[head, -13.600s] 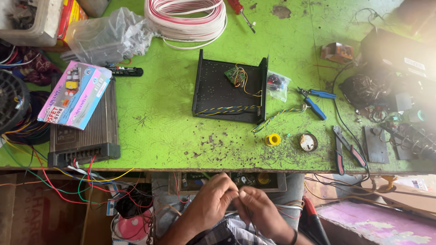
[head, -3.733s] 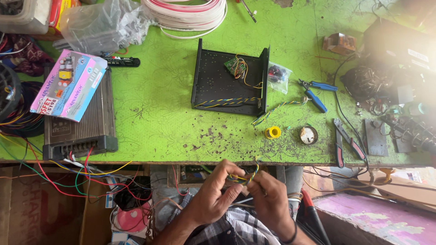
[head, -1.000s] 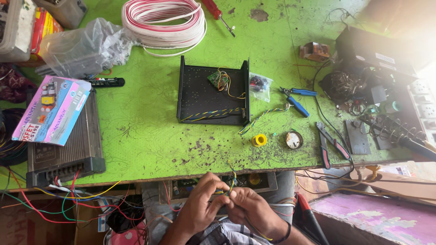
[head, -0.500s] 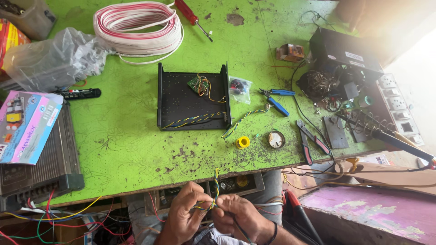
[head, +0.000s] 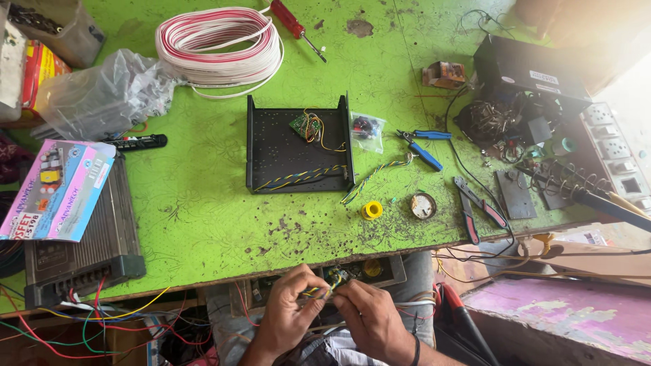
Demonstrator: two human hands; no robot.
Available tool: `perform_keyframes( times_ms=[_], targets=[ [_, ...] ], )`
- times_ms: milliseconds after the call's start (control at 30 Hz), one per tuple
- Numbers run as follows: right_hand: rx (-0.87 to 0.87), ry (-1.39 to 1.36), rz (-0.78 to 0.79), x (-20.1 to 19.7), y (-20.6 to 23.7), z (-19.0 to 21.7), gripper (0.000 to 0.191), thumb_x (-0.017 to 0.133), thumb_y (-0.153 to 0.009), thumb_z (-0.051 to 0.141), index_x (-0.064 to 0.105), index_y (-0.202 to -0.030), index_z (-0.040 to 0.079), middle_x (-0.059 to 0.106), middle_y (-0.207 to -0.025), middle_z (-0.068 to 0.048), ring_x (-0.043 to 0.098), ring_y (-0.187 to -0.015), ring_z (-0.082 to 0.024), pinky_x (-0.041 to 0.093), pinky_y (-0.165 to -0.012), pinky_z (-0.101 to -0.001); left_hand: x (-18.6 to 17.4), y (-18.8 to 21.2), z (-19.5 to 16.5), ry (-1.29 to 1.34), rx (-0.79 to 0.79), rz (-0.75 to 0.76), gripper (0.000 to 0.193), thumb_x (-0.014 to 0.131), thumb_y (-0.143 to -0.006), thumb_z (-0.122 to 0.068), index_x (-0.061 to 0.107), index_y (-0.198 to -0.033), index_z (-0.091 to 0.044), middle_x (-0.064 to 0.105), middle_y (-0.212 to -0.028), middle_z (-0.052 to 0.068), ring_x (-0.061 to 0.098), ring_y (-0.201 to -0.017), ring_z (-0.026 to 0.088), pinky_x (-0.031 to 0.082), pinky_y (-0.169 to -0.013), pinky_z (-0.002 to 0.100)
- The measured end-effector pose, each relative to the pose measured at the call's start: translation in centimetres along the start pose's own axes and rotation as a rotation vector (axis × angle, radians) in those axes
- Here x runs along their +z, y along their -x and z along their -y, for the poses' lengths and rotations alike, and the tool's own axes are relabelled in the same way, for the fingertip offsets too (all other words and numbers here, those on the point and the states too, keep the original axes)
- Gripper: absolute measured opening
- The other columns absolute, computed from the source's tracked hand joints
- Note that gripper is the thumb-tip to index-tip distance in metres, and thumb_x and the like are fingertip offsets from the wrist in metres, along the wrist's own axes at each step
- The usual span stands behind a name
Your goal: The person twists and arranges multicolored wires, then uses a socket wrench to tighten screws on a black audio player faceplate. The person also handles a small black component and places it into the device housing.
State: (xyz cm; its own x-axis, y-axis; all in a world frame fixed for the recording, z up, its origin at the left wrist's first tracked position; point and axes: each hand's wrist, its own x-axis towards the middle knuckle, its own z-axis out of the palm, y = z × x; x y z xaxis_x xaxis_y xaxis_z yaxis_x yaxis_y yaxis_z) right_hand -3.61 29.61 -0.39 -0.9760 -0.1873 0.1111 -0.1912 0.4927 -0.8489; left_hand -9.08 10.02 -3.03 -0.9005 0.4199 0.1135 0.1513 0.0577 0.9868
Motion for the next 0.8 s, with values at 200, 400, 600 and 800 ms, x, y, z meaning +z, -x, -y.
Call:
perform_keyframes(
  times_ms=[200,400,600,800],
  targets=[
    [0.215,-0.481,0.043,2.1,0.2,-3.2,0.020,0.061,-0.101,0.021,0.060,-0.090,0.004,0.052,-0.065,-0.005,0.050,-0.058,-0.024,0.038,-0.053,-0.0362,1.6,-0.1,2.6,0.118,0.150,-0.078,0.007,0.070,-0.093,-0.005,0.064,-0.098,-0.004,0.062,-0.090,0.008,0.062,-0.083,0.021,0.049,-0.077,0.032],
    [0.761,-1.561,0.155,2.3,0.9,-3.7,0.030,0.059,-0.104,0.027,0.062,-0.091,0.000,0.046,-0.057,0.000,0.041,-0.048,-0.012,0.032,-0.044,-0.0272,1.5,0.2,1.9,0.146,-0.001,0.058,0.011,0.069,-0.095,-0.012,0.066,-0.100,-0.003,0.060,-0.089,0.007,0.064,-0.081,0.020,0.052,-0.074,0.032],
    [0.060,-0.279,-0.010,1.7,0.6,-2.8,0.029,0.072,-0.091,0.019,0.052,-0.103,0.001,0.058,-0.080,-0.001,0.057,-0.066,-0.014,0.048,-0.054,-0.0341,1.1,-0.2,0.3,-0.039,0.028,-0.073,0.023,0.070,-0.100,-0.024,0.062,-0.096,-0.003,0.058,-0.086,0.007,0.059,-0.082,0.020,0.047,-0.077,0.032],
    [0.112,-0.519,0.133,2.0,1.4,-4.3,0.028,0.067,-0.099,0.024,0.051,-0.083,0.007,0.044,-0.071,0.002,0.044,-0.060,-0.012,0.037,-0.053,-0.0300,2.4,1.0,0.0,0.114,0.061,-0.115,0.026,0.067,-0.102,-0.028,0.060,-0.096,-0.004,0.055,-0.088,0.007,0.055,-0.085,0.019,0.045,-0.079,0.032]
  ],
)
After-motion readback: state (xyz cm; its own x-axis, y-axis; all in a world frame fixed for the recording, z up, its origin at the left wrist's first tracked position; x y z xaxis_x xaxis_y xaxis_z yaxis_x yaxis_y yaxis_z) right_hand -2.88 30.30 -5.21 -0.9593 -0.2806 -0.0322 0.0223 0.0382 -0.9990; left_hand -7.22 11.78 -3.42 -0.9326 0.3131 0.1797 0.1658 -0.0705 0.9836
